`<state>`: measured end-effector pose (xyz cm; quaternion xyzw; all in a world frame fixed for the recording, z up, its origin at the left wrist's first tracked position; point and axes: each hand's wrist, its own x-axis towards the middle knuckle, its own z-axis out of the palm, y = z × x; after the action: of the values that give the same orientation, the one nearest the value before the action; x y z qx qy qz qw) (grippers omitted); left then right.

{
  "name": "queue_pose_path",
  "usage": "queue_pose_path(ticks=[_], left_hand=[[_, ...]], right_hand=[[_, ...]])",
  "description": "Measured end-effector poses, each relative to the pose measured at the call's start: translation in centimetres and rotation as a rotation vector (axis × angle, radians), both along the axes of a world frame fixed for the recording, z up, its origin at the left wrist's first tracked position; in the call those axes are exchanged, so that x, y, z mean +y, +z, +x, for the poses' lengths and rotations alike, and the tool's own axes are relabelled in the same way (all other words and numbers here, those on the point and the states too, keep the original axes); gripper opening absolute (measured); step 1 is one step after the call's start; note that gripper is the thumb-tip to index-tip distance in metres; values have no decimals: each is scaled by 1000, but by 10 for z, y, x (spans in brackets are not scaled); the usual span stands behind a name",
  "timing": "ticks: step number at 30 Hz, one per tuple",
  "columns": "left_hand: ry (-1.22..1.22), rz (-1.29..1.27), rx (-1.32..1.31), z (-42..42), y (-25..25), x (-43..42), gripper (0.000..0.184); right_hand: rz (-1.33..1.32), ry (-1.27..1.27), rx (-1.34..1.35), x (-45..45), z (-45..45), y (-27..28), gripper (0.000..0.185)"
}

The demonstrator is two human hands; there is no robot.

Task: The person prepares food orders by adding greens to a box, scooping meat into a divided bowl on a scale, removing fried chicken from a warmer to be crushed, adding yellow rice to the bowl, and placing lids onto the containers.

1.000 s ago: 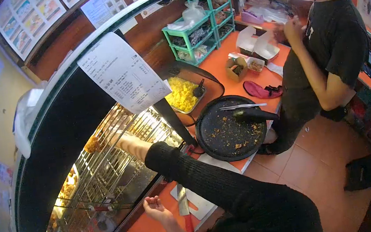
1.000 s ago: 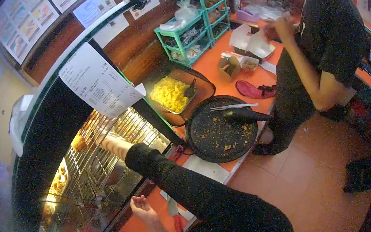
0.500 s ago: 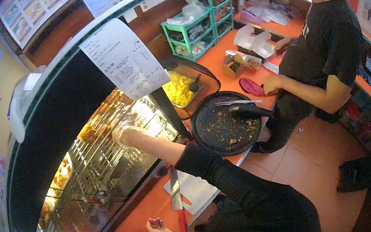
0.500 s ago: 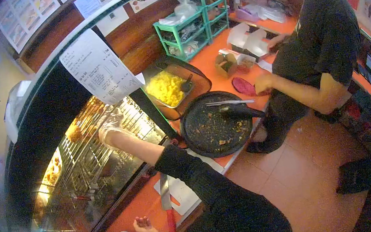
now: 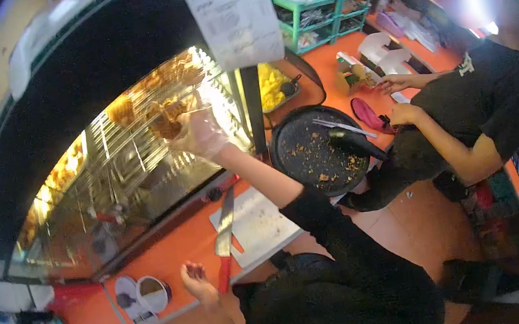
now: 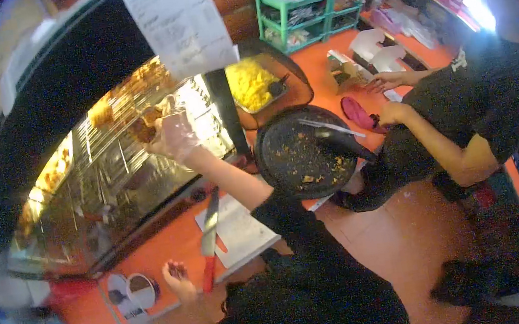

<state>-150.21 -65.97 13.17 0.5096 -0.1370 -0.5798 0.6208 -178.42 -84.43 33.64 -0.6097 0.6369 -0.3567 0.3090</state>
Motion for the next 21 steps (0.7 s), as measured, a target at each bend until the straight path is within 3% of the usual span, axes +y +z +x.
queue_pose_path(ticks=[1,3,4,6,9,12,17,20,21], left_hand=[[16,18,-2,-4,3,0,20],[31,78,-64,-11,9,-5,20],[46,83,-65,-12,9,-6,20],[-4,27,-54,-14,12,-6,21],[72,47,-92,-14,20,-6,19],[164,114,-108,-2,11,-9,19],[144,27,-240,1,21,-12,20],[105,-3,-282,13,3,-13,22],[93,10,-279,13,7,-11,18]], right_hand=[[18,16,-2,10,1,-15,49],[-833,-294,526,37,4,-50,46],[-721,-91,333,55,-7,-43,44],[-854,-118,385,97,-24,-46,44],[-848,-243,495,158,-59,-60,43],[-694,-570,538,185,-108,-131,49],[-582,-777,711,195,-187,-247,49],[-496,-894,499,197,-192,-272,50],[-436,-830,934,199,-174,-239,54]])
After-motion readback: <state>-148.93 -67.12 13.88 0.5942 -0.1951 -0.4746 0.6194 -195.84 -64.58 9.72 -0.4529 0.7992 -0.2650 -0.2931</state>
